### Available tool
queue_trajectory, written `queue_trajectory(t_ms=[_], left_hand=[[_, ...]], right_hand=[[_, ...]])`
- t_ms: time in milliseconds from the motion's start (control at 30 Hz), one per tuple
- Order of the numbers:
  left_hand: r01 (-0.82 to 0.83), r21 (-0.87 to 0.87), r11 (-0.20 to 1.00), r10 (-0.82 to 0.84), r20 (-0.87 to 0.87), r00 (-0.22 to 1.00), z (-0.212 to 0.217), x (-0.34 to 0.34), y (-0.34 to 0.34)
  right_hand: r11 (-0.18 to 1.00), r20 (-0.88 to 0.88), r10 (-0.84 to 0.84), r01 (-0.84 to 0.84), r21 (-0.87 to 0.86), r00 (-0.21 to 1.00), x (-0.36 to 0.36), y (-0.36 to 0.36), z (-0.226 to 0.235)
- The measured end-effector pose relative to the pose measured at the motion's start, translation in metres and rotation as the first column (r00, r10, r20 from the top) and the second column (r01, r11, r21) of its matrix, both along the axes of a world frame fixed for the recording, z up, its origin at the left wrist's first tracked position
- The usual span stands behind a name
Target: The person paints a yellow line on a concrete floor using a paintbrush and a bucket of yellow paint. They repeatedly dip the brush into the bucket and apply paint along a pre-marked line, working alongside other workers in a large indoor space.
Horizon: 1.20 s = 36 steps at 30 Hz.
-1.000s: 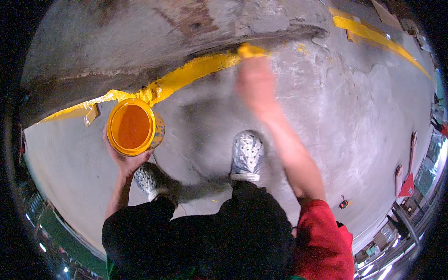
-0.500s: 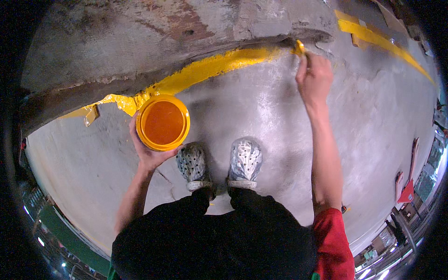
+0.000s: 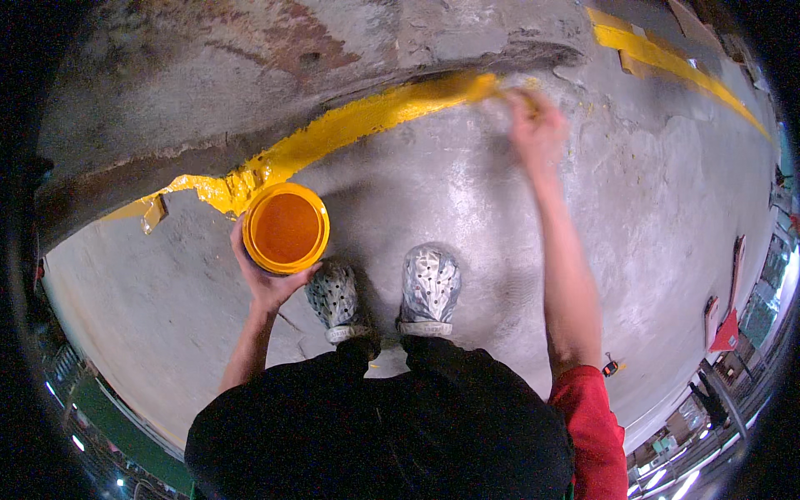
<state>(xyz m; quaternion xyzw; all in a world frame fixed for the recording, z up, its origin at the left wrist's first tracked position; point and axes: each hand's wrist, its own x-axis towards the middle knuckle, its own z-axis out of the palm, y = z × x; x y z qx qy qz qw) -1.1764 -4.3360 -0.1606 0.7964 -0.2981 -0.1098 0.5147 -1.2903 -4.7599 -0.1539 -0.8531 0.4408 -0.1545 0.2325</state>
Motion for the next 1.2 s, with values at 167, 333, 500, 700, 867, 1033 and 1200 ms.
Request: queue_trajectory(t_ms=[167, 333, 500, 700, 867, 1033, 1200], left_hand=[[0.071, 0.091, 0.993, -0.079, 0.09, 0.993, 0.002, 0.007, -0.01], [0.152, 0.09, 0.984, -0.162, 0.118, 0.98, 0.006, 0.016, -0.03], [0.248, 0.108, 0.963, -0.262, 0.143, 0.954, 0.014, 0.016, -0.051], [0.257, 0.124, 0.958, -0.274, 0.152, 0.95, 0.015, 0.017, -0.063], [0.187, 0.131, 0.974, -0.203, 0.123, 0.971, 0.011, 0.024, -0.07], [0.086, 0.116, 0.989, -0.09, 0.026, 0.996, 0.001, 0.034, -0.085], [0.02, 0.131, 0.991, -0.021, 0.007, 1.0, 0.0, 0.033, -0.081]], right_hand=[[0.985, 0.18, 0.01, 0.022, -0.172, 0.984, -0.022, -0.02, 0.042], [0.894, 0.434, -0.007, -0.188, 0.406, 0.901, -0.039, 0.075, 0.121], [0.616, 0.481, 0.59, -0.746, 0.251, 0.649, 0.012, 0.133, 0.118], [0.675, 0.423, 0.574, -0.698, 0.24, 0.701, 0.027, 0.144, 0.079], [0.666, 0.417, 0.049, -0.341, 0.664, 0.908, 0.001, 0.096, 0.079], [0.583, 0.522, -0.269, -0.294, 0.757, 0.81, 0.002, 0.063, 0.049], [0.769, 0.44, -0.144, -0.18, 0.614, 0.886, 0.011, 0.036, -0.006]])
